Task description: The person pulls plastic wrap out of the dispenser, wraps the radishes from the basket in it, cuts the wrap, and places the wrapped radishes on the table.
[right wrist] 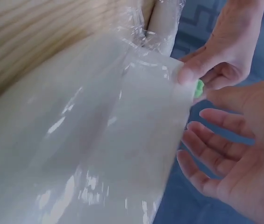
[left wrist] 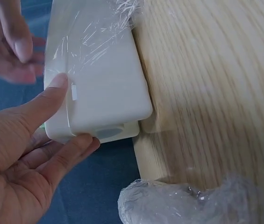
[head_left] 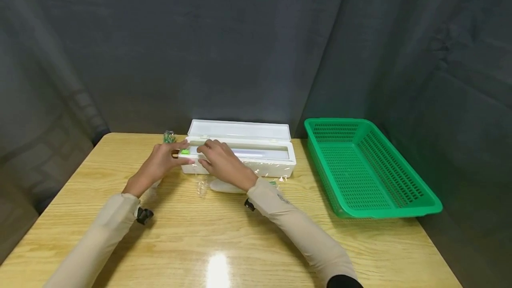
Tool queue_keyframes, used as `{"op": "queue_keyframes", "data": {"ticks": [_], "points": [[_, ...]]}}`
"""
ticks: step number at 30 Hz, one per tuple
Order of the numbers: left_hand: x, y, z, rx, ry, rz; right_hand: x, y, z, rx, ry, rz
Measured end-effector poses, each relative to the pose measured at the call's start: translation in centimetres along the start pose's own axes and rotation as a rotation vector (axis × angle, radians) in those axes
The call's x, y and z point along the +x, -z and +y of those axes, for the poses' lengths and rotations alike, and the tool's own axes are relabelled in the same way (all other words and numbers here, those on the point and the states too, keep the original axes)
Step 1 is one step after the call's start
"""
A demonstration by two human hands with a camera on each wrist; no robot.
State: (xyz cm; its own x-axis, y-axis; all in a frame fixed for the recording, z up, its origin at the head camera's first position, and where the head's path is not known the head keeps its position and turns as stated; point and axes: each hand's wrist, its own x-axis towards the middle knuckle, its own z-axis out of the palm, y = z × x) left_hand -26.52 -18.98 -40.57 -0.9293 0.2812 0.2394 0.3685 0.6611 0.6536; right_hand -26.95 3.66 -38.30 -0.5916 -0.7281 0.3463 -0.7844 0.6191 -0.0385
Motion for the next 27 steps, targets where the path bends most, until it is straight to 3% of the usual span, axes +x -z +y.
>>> {"op": "queue_keyframes", "data": {"ticks": [8, 14, 18, 27], "points": [[0.0, -0.3, -0.1, 0.019, -0.032, 0.024, 2.8, -1.7, -0.7, 0.11, -0.03, 0.013], [0.1, -0.5, -0.4, 0.018, -0.068, 0.063, 4.1, -2.8, -1.1, 0.162, -0.052, 0.084], [0.2, -0.6, -0.5, 0.01, -0.06, 0.058, 4.5, -3.2, -0.9, 0.189, -0.055, 0.099], [0.2, -0.4, -0.5, -0.017, -0.035, 0.027, 3.8, -2.7, 0.0, 0.116, -0.034, 0.05]]}}
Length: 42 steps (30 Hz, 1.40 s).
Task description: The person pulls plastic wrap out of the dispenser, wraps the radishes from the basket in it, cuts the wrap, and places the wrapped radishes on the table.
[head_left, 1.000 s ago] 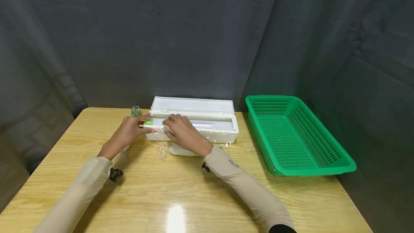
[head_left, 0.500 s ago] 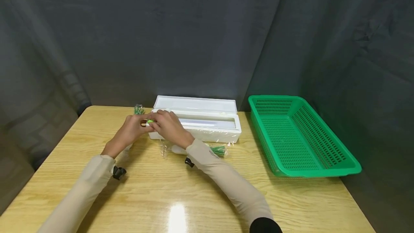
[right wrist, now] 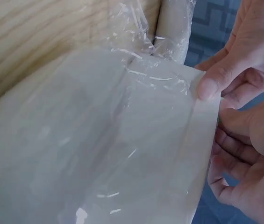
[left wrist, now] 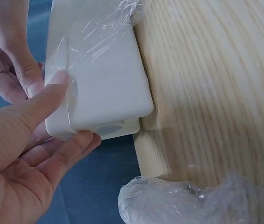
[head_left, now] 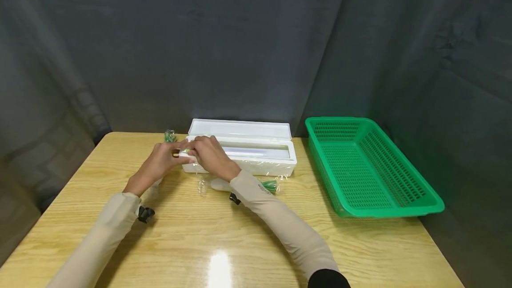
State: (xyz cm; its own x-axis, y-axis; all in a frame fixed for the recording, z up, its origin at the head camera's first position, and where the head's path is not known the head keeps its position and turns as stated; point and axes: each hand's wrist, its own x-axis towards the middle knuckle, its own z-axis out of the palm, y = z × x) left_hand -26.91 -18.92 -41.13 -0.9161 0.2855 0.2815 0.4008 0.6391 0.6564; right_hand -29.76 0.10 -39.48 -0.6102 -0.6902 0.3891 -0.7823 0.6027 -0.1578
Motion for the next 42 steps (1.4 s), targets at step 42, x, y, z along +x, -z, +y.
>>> {"op": "queue_keyframes", "data": {"ticks": [42], "points": [[-0.5, 0.1, 0.4, -0.015, 0.047, -0.049, -10.6, 5.4, 7.8, 0.09, 0.048, 0.07]]}}
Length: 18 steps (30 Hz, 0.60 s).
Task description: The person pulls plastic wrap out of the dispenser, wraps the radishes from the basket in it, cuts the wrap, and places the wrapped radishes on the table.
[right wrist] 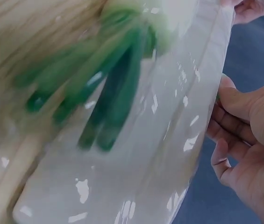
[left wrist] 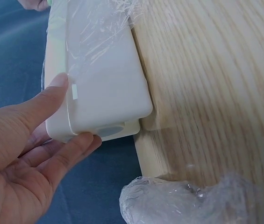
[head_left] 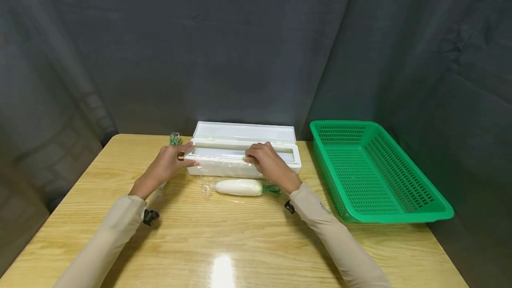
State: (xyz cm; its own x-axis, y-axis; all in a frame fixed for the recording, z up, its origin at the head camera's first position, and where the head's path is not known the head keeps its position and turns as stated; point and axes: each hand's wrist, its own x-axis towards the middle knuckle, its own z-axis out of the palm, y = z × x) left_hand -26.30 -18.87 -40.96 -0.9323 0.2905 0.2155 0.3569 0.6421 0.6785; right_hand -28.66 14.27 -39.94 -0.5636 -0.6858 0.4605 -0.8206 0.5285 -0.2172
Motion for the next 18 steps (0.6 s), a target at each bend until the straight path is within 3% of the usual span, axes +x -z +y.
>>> {"op": "queue_keyframes", "data": {"ticks": [11, 18], "points": [[-0.1, 0.0, -0.1, 0.009, -0.015, 0.003, -3.7, 2.1, 1.8, -0.066, -0.06, 0.057], [0.0, -0.1, -0.2, 0.019, -0.023, 0.013, -4.4, 2.4, 1.7, -0.119, -0.078, 0.08]]}}
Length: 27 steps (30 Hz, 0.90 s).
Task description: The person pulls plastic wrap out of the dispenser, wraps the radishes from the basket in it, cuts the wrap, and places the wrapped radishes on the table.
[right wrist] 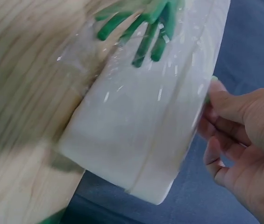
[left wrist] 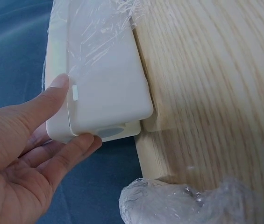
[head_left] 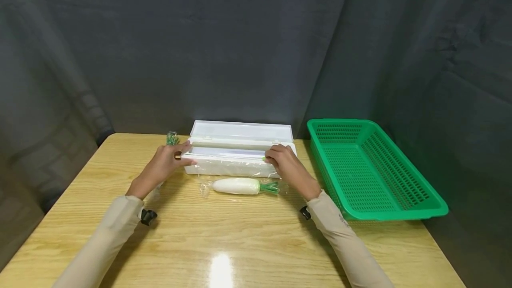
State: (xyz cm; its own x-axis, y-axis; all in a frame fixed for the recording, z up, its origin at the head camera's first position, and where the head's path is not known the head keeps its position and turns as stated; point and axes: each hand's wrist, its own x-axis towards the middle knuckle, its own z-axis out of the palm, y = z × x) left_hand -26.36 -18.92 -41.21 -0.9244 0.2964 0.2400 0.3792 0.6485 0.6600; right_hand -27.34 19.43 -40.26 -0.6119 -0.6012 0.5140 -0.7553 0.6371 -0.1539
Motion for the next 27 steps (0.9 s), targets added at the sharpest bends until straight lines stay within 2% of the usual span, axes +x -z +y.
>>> {"op": "queue_keyframes", "data": {"ticks": [5, 13, 27], "points": [[0.0, 0.1, 0.0, 0.006, -0.001, 0.007, 0.3, 0.0, -0.5, -0.012, -0.008, 0.011], [0.0, -0.1, 0.2, 0.001, -0.012, 0.013, 0.3, 0.5, -0.6, -0.012, 0.003, -0.044], [0.1, 0.1, 0.2, 0.003, -0.001, 0.001, -0.9, 1.6, -1.2, -0.258, -0.085, -0.09]]}}
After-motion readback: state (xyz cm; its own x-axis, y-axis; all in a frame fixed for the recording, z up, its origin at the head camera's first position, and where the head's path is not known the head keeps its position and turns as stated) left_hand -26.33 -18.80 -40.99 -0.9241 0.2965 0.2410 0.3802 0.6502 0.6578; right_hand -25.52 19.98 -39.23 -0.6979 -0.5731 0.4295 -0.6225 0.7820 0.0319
